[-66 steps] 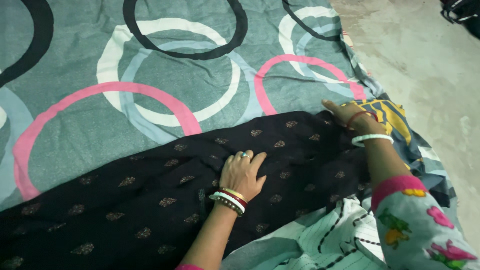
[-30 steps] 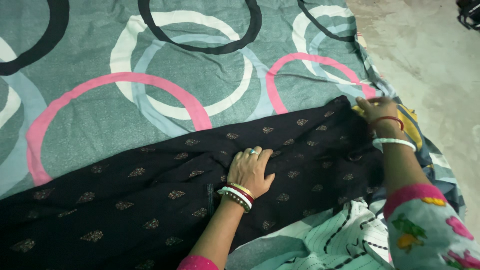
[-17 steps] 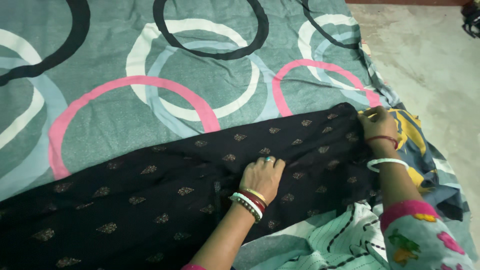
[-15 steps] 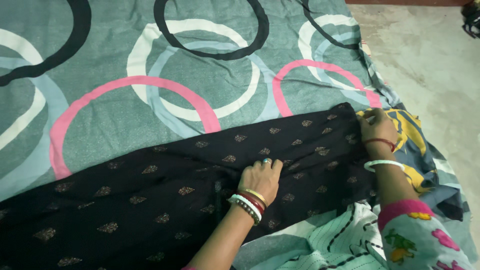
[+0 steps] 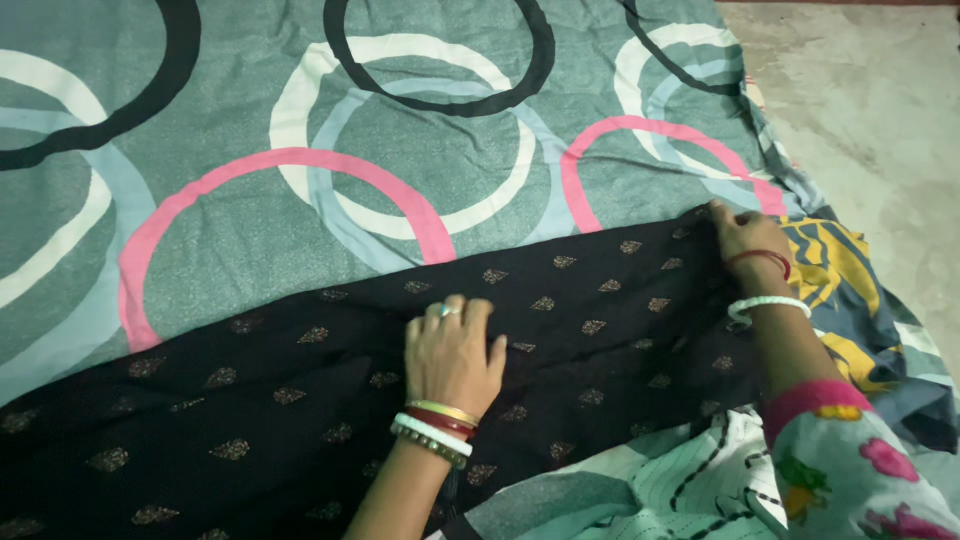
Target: The person folds a black patterned garment on a bed by smoothing it out and bringing the sides and bottom together into a compact rectangle.
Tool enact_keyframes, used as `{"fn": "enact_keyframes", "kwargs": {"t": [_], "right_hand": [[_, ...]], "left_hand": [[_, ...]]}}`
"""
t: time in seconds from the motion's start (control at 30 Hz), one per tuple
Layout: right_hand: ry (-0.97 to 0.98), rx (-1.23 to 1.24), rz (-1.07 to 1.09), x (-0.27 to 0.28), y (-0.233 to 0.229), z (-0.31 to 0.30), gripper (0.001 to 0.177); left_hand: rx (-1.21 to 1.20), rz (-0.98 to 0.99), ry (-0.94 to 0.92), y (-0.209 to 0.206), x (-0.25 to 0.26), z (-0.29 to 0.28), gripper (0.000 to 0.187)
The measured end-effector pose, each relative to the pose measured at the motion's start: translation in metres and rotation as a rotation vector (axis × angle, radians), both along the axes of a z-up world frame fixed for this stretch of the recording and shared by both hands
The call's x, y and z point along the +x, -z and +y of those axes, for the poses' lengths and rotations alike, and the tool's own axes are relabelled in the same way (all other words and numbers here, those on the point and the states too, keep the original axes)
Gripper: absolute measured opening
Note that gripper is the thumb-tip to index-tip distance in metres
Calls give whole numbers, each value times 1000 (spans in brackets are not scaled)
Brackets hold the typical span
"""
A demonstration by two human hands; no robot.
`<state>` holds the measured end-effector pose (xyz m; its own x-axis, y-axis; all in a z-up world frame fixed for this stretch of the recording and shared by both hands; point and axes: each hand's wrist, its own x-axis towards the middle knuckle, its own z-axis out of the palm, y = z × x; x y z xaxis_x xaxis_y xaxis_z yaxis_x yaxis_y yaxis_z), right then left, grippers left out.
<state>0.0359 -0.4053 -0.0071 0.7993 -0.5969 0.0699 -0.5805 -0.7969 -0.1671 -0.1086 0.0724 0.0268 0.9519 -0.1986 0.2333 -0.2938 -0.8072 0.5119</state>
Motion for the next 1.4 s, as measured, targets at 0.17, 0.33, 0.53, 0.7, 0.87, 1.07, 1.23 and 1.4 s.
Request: {"fn": "enact_keyframes", "kwargs": {"t": [0.17,0.33,0.53,0.7,0.87,1.07,1.23,1.4], "right_hand": [[-19,41,-73,17,13,1,48],[34,27,-110,30,18,4,46],[-363,-280,-354,7,-14,79,55],[-832,-55,-242,-80,-28,207,59],[-1025,-238,80,-102,-3,236,85],[-777,-180,296,-77,-20,219,87],[-973,-9,282,-119,-65,292,75],[-1192,127,279,-173,-60,376,74]], "left_hand": [[112,133,44,16,-14,11,50],[101,160,74,22,-17,14,43],[-60,208,-24,15,2,54,32],[75,285,-199,4,14,88,46],[262,400,-37,2,-9,81,81],[253,459,33,3,-29,96,74],[296,350,31,-4,-52,104,84],[280,358,5,2,-58,107,85]]}}
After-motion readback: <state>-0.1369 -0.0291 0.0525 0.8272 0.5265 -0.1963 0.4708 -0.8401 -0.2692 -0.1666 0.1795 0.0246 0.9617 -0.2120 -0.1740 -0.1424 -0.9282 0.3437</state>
